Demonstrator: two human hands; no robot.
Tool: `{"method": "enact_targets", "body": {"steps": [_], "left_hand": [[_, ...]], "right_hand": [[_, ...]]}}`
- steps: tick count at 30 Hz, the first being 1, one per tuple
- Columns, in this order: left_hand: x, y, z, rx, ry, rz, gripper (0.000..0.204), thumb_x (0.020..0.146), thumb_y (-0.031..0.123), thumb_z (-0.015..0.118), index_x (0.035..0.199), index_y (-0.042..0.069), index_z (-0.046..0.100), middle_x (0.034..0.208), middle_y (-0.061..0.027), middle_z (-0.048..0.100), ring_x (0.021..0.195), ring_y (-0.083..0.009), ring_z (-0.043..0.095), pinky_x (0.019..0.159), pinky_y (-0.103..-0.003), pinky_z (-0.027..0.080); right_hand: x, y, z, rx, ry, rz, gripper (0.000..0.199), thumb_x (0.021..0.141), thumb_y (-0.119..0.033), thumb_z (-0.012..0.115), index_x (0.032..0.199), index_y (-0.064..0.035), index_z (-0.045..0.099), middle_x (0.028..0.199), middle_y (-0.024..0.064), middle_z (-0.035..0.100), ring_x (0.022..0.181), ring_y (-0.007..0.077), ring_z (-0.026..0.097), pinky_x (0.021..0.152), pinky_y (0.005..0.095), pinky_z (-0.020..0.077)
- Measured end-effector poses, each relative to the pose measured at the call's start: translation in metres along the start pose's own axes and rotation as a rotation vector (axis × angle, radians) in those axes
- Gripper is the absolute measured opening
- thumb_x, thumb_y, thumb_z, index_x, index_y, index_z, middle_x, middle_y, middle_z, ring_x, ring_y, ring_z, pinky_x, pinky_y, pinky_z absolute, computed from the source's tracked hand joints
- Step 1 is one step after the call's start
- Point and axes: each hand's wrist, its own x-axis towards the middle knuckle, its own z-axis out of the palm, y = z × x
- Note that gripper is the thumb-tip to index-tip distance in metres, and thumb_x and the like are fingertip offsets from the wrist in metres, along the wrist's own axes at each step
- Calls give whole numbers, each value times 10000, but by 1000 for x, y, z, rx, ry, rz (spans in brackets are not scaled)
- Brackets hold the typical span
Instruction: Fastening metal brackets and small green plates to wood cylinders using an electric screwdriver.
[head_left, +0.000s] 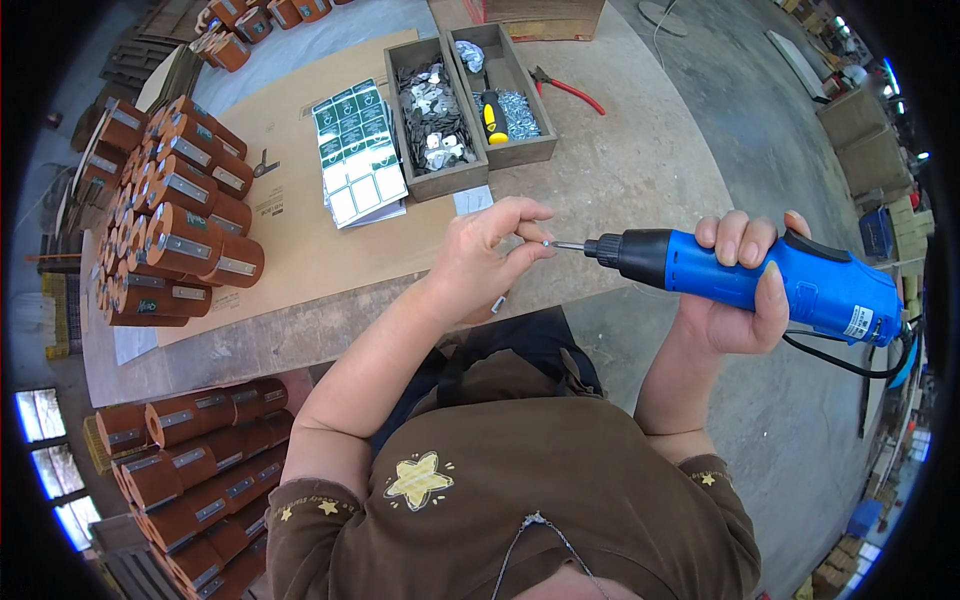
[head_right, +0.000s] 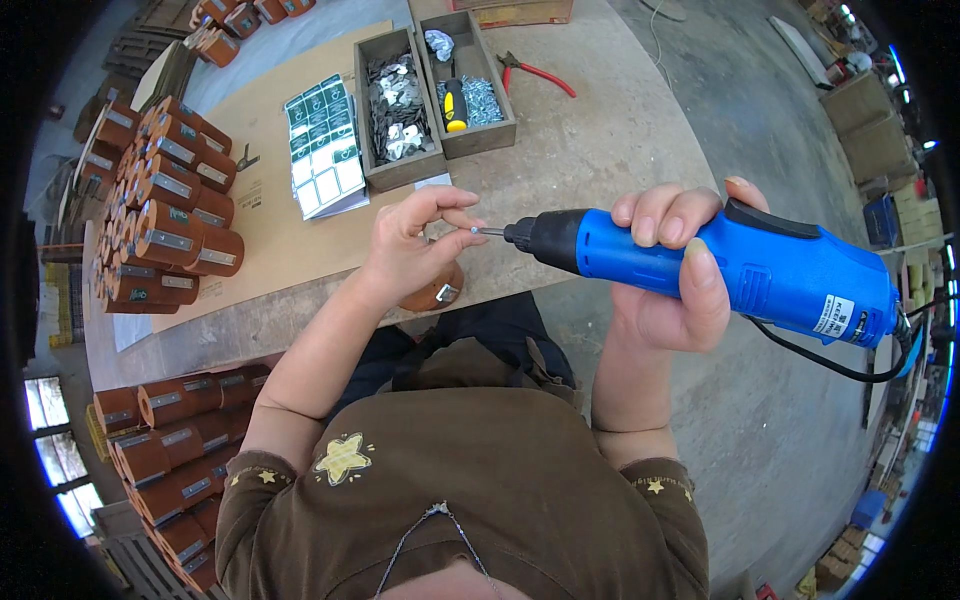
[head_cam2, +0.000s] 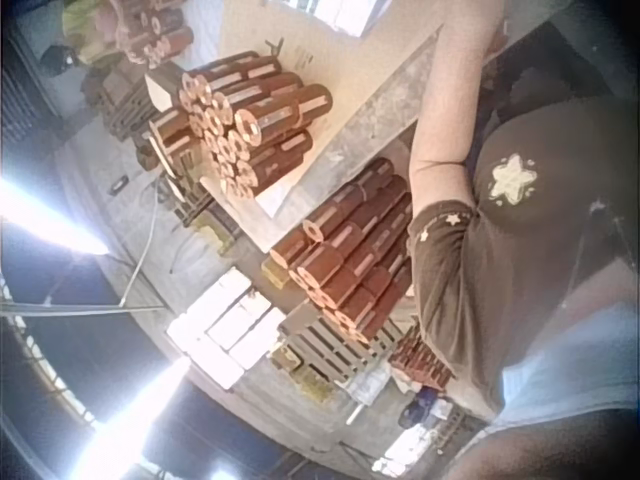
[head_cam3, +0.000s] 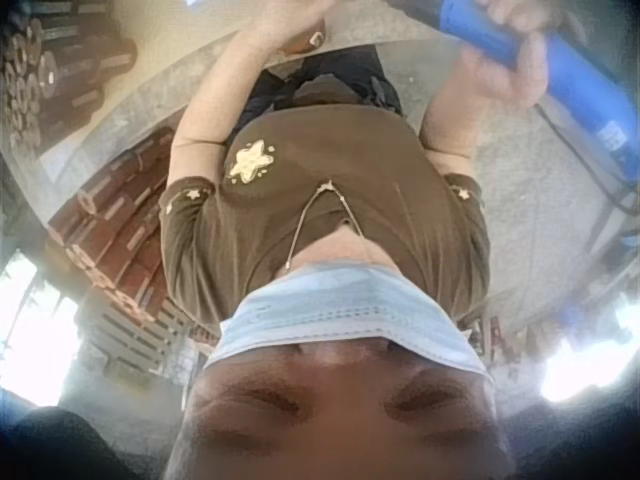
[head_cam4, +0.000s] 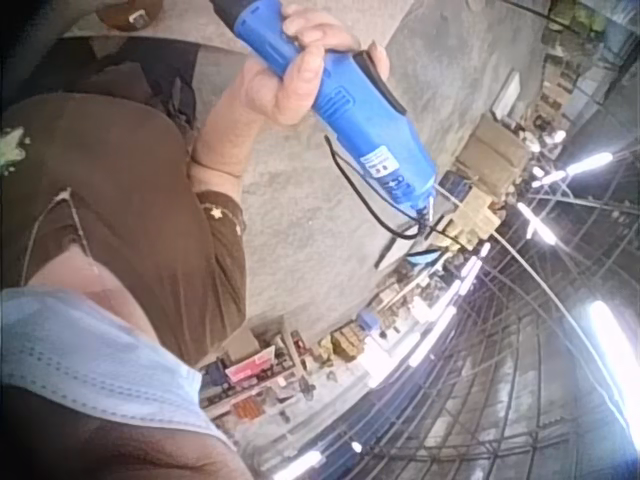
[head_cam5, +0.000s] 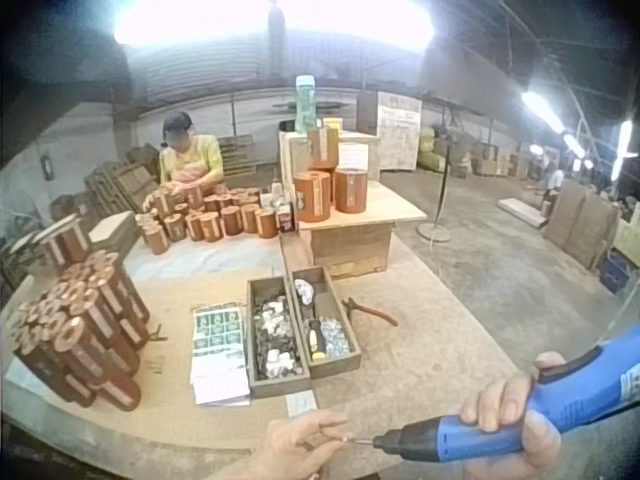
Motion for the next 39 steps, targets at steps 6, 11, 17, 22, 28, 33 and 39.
{"method": "enact_targets", "body": {"steps": [6, 11, 17, 22, 28, 33, 39], "left_hand": [[-5, 6, -3, 7, 12, 24, 290, 678, 1, 688, 933, 24, 550, 780, -66, 642, 777, -140, 648, 618, -224, 489], [-7, 11, -5, 33, 7, 48, 265, 674, -1, 686, 905, 18, 557, 761, -65, 634, 759, -137, 648, 575, -226, 504], [-6, 16, -7, 92, -62, 74, 248, 657, 7, 696, 871, 18, 571, 771, -74, 630, 716, -139, 647, 557, -227, 499], [-9, 17, -5, 69, -31, 68, 247, 655, -15, 693, 873, 10, 579, 790, -78, 629, 719, -135, 646, 553, -222, 500], [-21, 14, 3, -137, 10, -33, 219, 675, -83, 650, 867, -11, 574, 842, -90, 619, 767, -129, 635, 574, -212, 515], [-20, 12, 6, -44, 25, 32, 222, 648, -59, 676, 840, 7, 586, 784, -78, 620, 730, -134, 632, 558, -230, 499], [-19, 4, 13, 26, 50, 37, 255, 610, -22, 711, 830, 34, 595, 720, -63, 616, 675, -158, 621, 560, -254, 483]], "right_hand": [[-2, -1, 7, -16, -25, 6, 497, 788, -118, 490, 1241, -29, 307, 826, 93, 509, 744, 205, 501, 715, 401, 429], [1, -3, 10, 17, -114, 22, 521, 779, -120, 513, 1247, -42, 298, 833, 89, 508, 745, 200, 500, 696, 388, 426], [7, -7, 20, -59, -285, 6, 560, 743, -119, 591, 1227, -70, 316, 748, 68, 515, 648, 192, 512, 619, 362, 437], [8, -11, 25, -95, -392, -21, 563, 712, -109, 624, 1197, -86, 338, 682, 60, 512, 588, 182, 514, 554, 345, 439], [-1, -9, 21, -44, -306, -20, 575, 717, -110, 613, 1213, -87, 324, 716, 61, 522, 608, 177, 519, 565, 341, 439], [-5, -5, 19, -68, -258, 0, 565, 726, -107, 598, 1213, -63, 315, 732, 65, 520, 634, 187, 521, 572, 339, 436], [-3, 1, 21, -115, -279, 24, 559, 732, -104, 593, 1211, -60, 308, 717, 68, 507, 619, 190, 508, 576, 343, 435]]}}
